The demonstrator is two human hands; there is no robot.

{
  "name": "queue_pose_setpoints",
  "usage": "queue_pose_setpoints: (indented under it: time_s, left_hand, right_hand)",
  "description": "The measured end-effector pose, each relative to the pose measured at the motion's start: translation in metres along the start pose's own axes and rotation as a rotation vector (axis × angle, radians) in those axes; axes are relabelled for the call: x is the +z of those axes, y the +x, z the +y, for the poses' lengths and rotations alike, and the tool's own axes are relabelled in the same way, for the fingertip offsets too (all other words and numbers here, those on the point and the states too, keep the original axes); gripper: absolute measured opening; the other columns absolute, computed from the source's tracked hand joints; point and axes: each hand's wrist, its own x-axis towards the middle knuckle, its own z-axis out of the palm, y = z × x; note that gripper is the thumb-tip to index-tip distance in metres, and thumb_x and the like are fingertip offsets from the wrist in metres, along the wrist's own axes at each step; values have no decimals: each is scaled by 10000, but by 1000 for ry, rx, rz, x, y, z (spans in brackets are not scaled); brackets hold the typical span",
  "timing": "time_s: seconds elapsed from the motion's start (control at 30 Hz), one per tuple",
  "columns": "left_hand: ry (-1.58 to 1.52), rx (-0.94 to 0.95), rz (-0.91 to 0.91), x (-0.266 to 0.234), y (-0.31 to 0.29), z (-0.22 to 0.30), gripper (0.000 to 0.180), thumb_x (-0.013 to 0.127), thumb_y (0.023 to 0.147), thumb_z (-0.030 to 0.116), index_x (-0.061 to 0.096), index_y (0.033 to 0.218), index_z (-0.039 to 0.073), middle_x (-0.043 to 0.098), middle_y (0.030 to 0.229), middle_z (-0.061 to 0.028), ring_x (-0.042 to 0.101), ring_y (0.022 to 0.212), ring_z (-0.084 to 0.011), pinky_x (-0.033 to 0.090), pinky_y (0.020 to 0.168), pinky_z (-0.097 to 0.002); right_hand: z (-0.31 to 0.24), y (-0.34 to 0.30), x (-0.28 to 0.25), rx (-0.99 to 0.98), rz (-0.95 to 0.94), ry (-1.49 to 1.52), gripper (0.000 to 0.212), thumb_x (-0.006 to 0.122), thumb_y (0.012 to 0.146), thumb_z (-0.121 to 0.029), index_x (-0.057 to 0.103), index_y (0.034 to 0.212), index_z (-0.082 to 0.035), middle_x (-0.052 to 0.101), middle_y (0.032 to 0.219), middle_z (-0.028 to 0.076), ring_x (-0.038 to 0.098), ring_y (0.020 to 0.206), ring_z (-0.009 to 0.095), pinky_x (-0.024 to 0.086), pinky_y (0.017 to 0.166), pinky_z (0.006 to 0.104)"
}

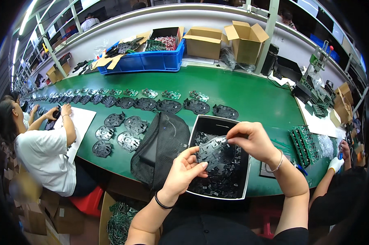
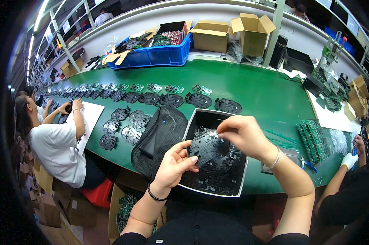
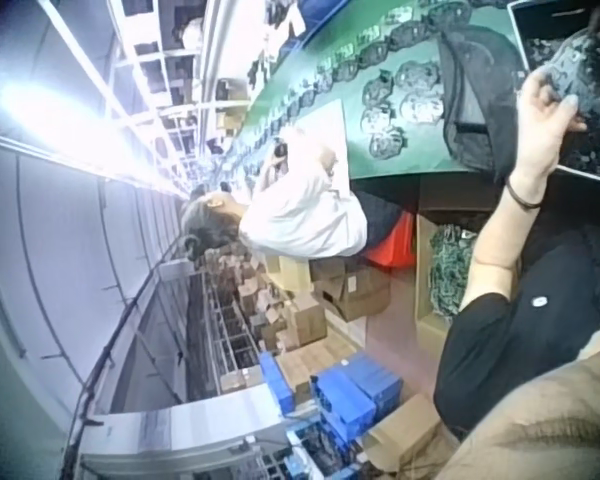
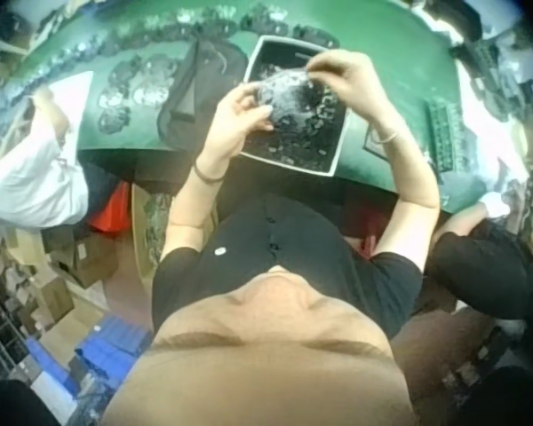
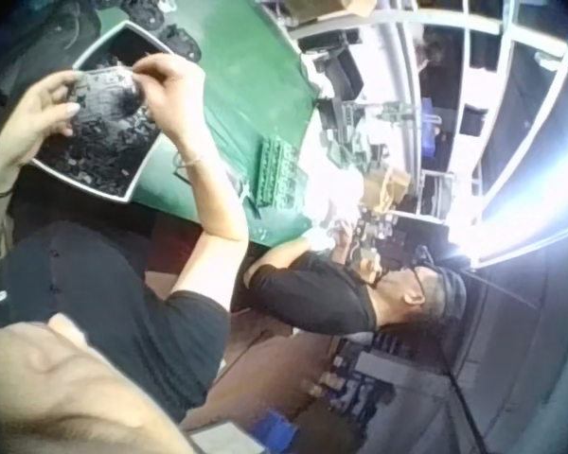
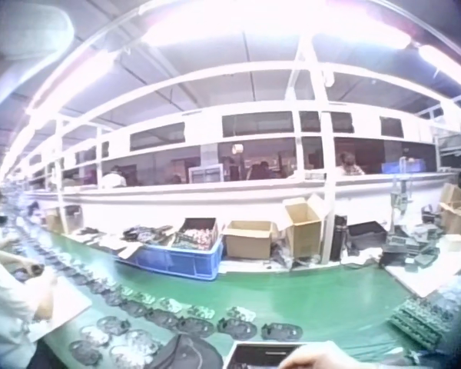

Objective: The person inserts small parts into computer mouse base shells and places them in rows on the table, then retrieves circuit boards from a box and mounts them onto the base shells by hand.

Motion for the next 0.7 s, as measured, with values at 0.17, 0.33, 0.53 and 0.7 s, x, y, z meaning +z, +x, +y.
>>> queue_pose_setpoints:
  time_s: [0.17,0.33,0.53,0.7]
  left_hand:
    - [15,-7,-11,0,-1,-1,521,595,846,-11,326,1288,-71,581,987,-121,615,812,-132,560,680,-257]
    - [10,28,-24,3,-2,-1,507,593,847,-16,342,1286,-39,574,1000,-112,604,850,-128,558,690,-266]
    - [37,32,-26,2,-3,-2,505,587,850,-17,335,1286,-51,575,1007,-124,606,842,-134,558,691,-270]
    - [-11,11,-31,-2,-1,-4,496,584,849,-15,342,1279,-63,579,1003,-128,611,835,-137,559,677,-266]
  right_hand:
    - [8,21,17,-252,-34,-341,113,737,665,-37,679,760,-56,599,769,49,540,735,182,427,697,266]
    - [26,35,15,336,-357,202,211,764,683,-91,646,853,-49,570,831,-5,512,832,108,400,753,234]
    - [33,38,20,447,-409,328,216,752,692,-63,636,869,-21,594,763,-10,521,719,67,413,680,204]
    - [32,36,12,400,-435,231,217,737,729,-133,662,888,-8,624,737,12,554,674,73,439,621,219]
